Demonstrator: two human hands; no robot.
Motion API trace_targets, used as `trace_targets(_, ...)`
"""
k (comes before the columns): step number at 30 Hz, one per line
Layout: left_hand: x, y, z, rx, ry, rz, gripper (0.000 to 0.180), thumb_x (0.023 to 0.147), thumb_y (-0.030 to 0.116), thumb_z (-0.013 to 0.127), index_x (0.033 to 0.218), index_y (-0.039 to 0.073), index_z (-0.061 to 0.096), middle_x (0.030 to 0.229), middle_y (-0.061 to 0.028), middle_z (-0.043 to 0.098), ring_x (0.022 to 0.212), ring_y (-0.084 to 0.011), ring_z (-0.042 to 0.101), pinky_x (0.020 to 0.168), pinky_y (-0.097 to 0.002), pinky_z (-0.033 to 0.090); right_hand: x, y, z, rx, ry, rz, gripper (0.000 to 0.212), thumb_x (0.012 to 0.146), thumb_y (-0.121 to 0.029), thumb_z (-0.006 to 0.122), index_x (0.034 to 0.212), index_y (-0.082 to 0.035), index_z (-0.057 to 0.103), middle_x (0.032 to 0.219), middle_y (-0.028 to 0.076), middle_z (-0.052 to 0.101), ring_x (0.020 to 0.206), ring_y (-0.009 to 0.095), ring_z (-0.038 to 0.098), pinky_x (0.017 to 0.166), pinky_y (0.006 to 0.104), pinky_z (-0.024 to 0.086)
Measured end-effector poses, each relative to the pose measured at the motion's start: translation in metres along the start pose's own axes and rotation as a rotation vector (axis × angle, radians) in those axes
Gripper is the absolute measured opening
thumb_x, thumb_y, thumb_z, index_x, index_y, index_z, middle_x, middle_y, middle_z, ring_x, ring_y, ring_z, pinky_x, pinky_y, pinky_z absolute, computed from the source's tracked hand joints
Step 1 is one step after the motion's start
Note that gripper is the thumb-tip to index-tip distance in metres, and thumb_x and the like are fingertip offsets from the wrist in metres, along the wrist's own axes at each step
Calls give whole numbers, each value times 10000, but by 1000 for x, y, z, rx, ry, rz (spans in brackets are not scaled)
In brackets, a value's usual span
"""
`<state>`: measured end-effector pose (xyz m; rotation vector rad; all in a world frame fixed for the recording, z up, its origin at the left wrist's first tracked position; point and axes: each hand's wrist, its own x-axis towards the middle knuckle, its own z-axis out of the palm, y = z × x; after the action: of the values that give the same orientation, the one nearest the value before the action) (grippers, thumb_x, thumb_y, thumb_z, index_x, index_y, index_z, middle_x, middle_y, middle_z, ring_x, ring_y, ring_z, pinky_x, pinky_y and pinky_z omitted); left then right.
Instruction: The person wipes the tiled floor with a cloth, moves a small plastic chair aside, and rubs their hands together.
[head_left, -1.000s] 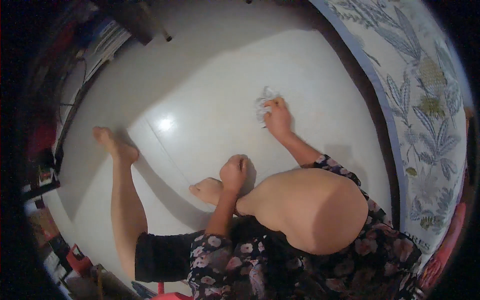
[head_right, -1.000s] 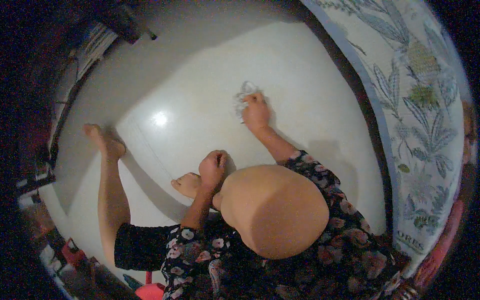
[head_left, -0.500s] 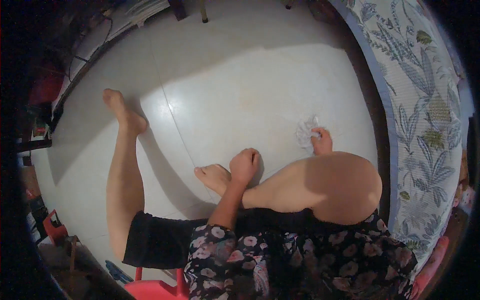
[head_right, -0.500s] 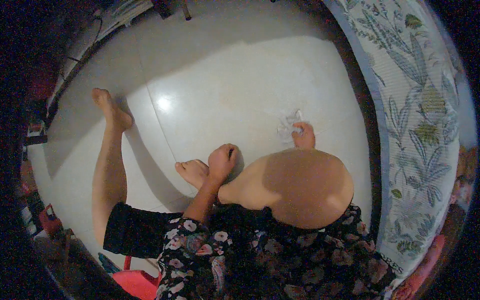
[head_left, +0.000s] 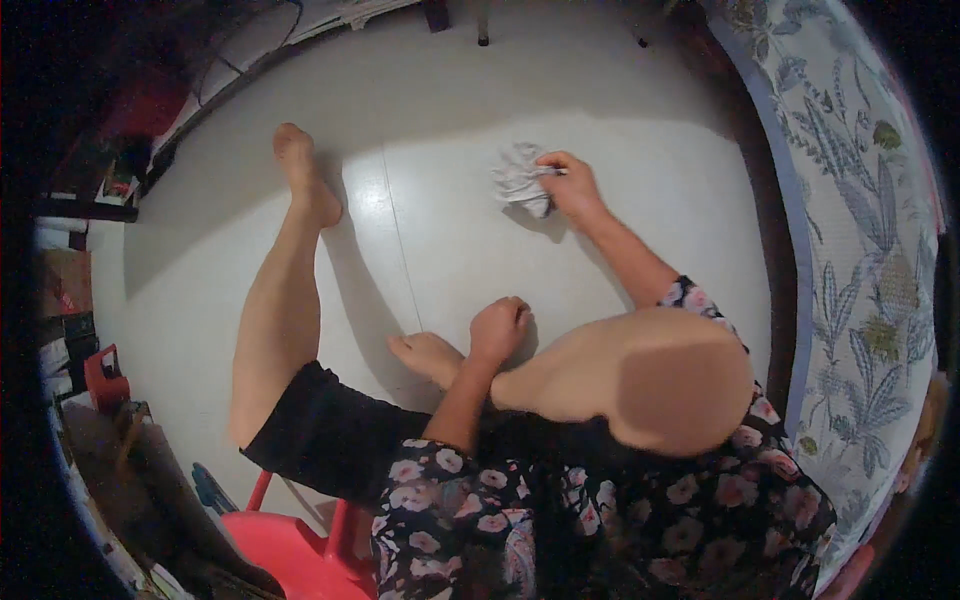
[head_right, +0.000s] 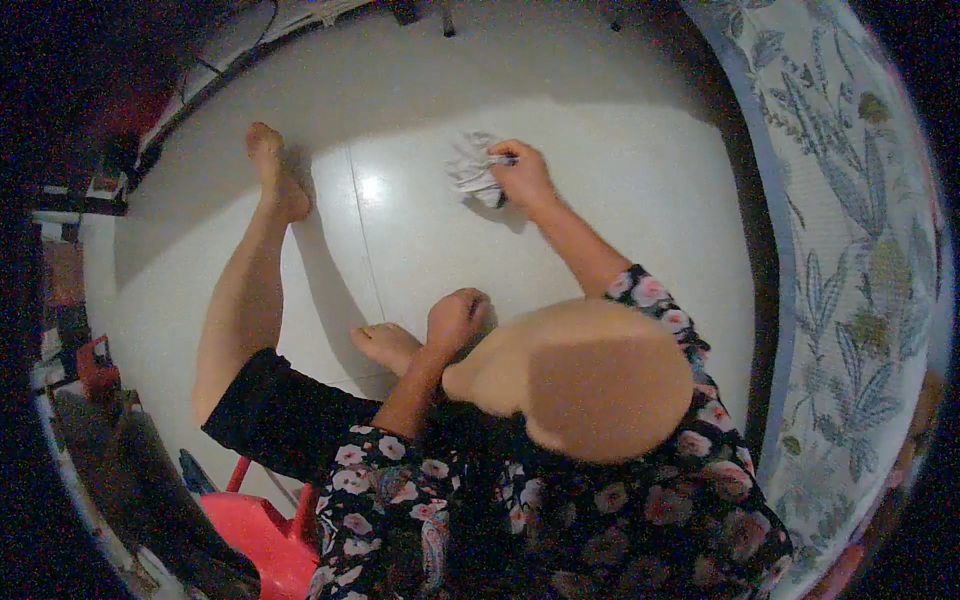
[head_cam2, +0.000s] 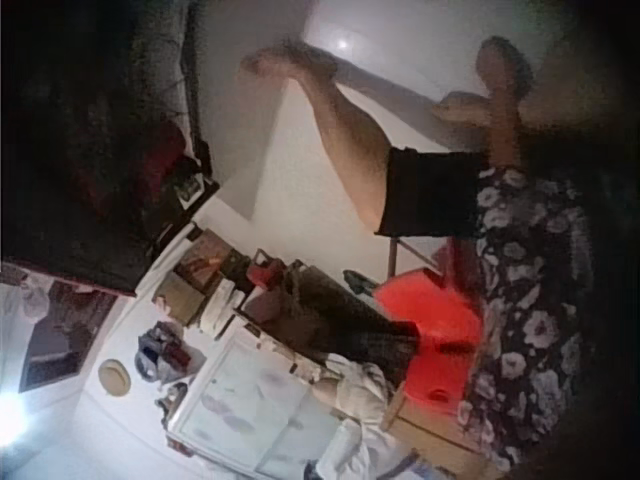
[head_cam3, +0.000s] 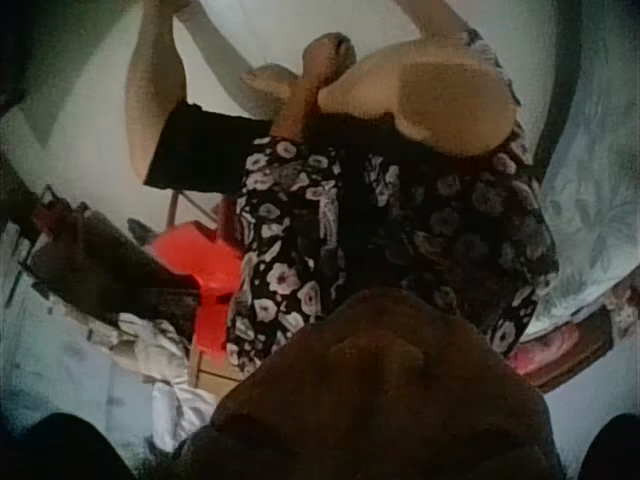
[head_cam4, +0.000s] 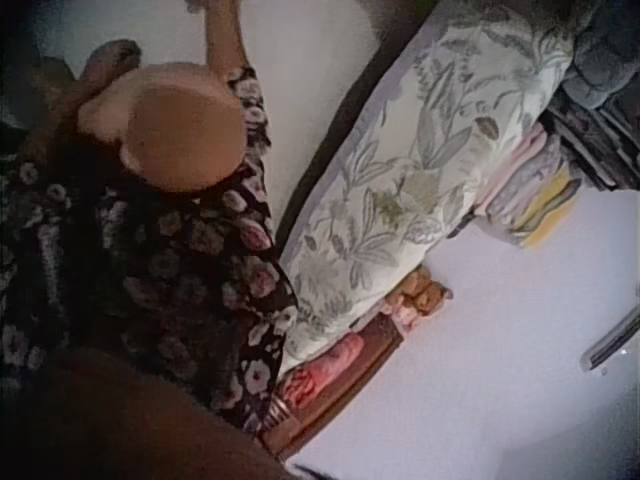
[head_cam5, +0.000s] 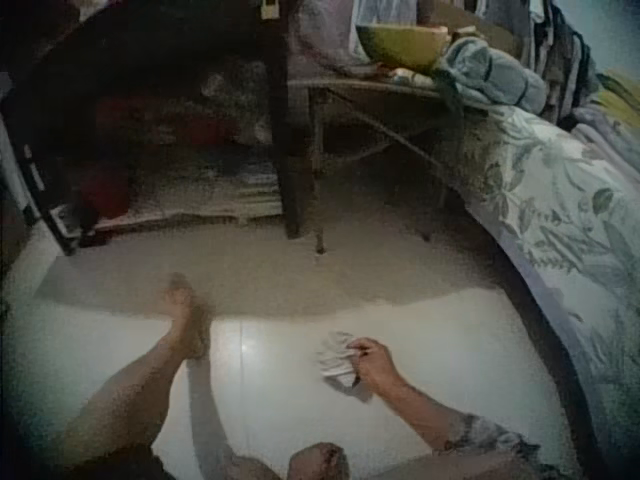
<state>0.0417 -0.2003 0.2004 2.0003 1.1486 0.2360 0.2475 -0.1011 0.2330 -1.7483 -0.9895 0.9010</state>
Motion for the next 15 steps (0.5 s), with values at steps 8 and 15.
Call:
trace_targets(8, 15, 2, -8, 50, 90, -60, 158, 786, 202, 535, 824, 83, 633, 849, -124, 621, 772, -305, 591, 662, -403, 468, -28, 44, -148, 21, 248, 133, 210, 700, 5, 535, 899, -29, 595, 842, 55, 589, 772, 130, 525, 701, 247, 426)
trace_targets(15, 35, 23, 6, -23, 116, 51, 144, 782, 182, 566, 860, 73, 619, 828, -125, 622, 737, -321, 587, 641, -390, 462, -30, 112, -180, -664, 355, 40, 277, 647, -58, 589, 924, -58, 580, 944, 174, 564, 872, 313, 556, 773, 339, 447)
